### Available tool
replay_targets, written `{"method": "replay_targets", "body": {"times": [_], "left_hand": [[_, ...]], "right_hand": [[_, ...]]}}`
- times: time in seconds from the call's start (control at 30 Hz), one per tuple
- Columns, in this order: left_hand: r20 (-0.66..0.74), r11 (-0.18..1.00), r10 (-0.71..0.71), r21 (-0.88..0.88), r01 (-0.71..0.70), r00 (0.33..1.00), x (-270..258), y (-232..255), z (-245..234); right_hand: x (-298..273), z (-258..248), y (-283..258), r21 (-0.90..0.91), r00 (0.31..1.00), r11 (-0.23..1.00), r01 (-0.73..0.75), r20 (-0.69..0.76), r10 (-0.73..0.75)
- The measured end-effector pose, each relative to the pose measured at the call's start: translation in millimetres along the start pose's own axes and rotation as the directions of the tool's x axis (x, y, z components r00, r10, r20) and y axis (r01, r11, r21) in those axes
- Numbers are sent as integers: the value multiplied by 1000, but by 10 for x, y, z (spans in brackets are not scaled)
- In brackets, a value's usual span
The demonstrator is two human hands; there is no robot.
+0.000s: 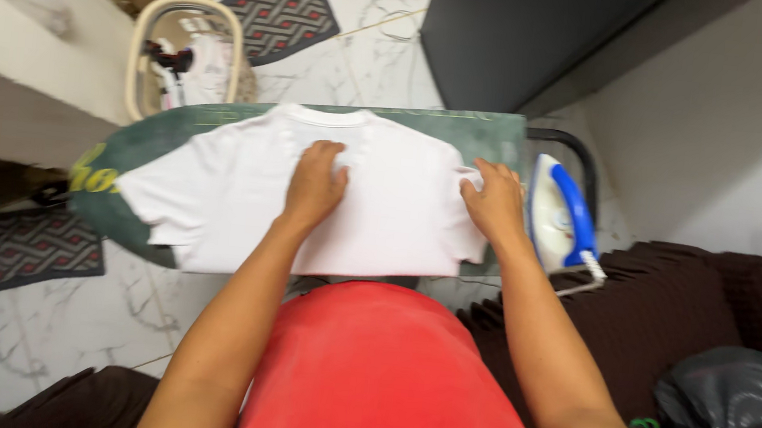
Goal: The person irons a white t-shirt on an ironing board, smoothing the fabric and using a steam iron. After ironing, the person folds the t-shirt neatly on the board.
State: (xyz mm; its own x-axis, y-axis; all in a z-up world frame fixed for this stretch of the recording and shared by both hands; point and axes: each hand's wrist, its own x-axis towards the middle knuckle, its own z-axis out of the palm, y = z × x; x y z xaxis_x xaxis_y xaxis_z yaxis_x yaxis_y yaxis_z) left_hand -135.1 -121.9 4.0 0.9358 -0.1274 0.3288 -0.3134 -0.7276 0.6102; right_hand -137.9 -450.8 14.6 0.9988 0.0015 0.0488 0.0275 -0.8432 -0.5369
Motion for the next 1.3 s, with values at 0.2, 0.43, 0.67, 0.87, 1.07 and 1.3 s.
{"method": "replay_targets", "body": {"times": [0.2,0.43,0.67,0.87,1.07,1.3], "left_hand": [[-127,931,-343,85,355,931,-466,-1147,-1041],[1,786,-596,208,582,803,-661,-1728,-1749],[185,542,-705,-482,688,685,-206,-1906,-2076],[-6,646,-631,-558,522,776,553,-1786,-2435],[-129,636,-704,-552,539,698,1376,-1759,-2298],[-368,906,-268,218,363,890,315,-2085,-1559]], "right_hand": [[23,466,-73,-230,993,966,-120,-24,118],[119,361,-50,-125,980,981,-151,-152,132],[462,-85,17,138,954,977,-162,-232,191],[1261,-545,-48,47,931,999,-24,-364,40],[2235,-657,-270,65,936,991,-115,-326,130],[1455,-51,-3,90,925,995,41,-379,-4]]}}
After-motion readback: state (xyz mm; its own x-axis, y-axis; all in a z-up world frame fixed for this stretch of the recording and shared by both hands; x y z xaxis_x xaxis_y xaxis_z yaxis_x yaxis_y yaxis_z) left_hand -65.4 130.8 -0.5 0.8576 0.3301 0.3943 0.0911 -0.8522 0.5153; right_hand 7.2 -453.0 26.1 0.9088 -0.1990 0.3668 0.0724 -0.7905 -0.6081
